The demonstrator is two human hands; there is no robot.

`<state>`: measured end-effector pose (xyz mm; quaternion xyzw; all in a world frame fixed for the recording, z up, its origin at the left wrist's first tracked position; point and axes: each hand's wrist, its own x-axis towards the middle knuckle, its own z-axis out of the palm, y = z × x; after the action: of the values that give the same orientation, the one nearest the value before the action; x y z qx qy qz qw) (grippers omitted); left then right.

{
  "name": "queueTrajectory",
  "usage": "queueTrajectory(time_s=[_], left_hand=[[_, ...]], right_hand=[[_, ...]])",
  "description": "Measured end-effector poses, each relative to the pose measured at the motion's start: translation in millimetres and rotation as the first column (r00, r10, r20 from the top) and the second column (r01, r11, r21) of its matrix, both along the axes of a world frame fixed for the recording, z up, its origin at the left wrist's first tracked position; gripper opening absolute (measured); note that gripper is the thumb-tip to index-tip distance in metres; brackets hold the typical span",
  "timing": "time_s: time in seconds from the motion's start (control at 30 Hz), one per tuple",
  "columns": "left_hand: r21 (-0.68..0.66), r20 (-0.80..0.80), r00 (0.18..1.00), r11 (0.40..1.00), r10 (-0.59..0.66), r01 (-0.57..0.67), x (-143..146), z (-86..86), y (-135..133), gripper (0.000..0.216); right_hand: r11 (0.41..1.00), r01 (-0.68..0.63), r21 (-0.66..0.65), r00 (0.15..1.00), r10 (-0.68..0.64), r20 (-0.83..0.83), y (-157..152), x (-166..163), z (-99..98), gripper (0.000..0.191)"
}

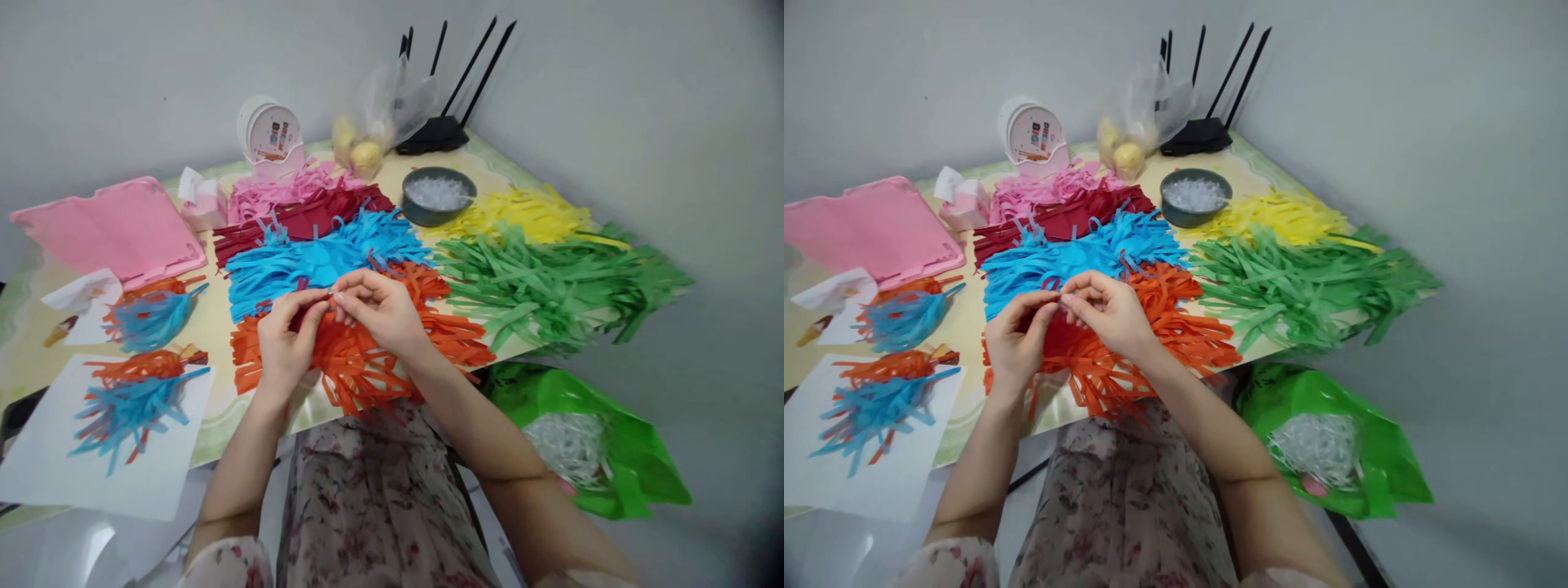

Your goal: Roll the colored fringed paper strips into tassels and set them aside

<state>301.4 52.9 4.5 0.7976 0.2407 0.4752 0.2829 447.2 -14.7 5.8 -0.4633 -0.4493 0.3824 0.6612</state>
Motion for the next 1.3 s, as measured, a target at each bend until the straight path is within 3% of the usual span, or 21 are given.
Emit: queueTrajectory(time_s=[0.1,0.23,0.43,0.8,0.97,1.17,1.3], left_hand=[[-0.095,-0.006,0.998,0.993,-0.069,0.068,0,0.5,0,0.015],[-0.113,-0.003,1.000,0.993,-0.031,0.030,0,0.4,1,0.010],[-0.266,0.083,0.992,0.957,-0.095,0.114,5,2.4,-2,0.007],[-0.267,0.074,0.990,0.954,-0.120,0.135,5,2.5,-2,0.006],[-0.235,0.015,0.997,0.969,-0.075,0.076,4,3.5,-3,0.007],[-0.310,0.054,0.987,0.937,-0.149,0.158,3,1.5,-1,0.010],[-0.232,-0.004,0.997,0.970,-0.071,0.068,4,1.3,-5,0.010]], right_hand=[[0.999,0.035,0.007,0.998,-0.035,0.044,0,4,1.7,0.041],[1.000,0.014,-0.003,0.992,-0.014,0.125,-3,9,5.8,0.036],[1.000,0.008,-0.029,0.981,-0.002,0.196,-6,13,8.8,0.030],[0.999,-0.045,-0.022,0.989,0.048,0.142,-5,12,8.6,0.036],[0.999,-0.034,-0.030,0.987,0.038,0.159,-5,10,1.7,0.035],[1.000,0.011,-0.021,0.985,-0.007,0.175,-8,5,0.5,0.031],[0.999,0.007,-0.041,0.974,0.002,0.225,-9,3,2.1,0.026]])
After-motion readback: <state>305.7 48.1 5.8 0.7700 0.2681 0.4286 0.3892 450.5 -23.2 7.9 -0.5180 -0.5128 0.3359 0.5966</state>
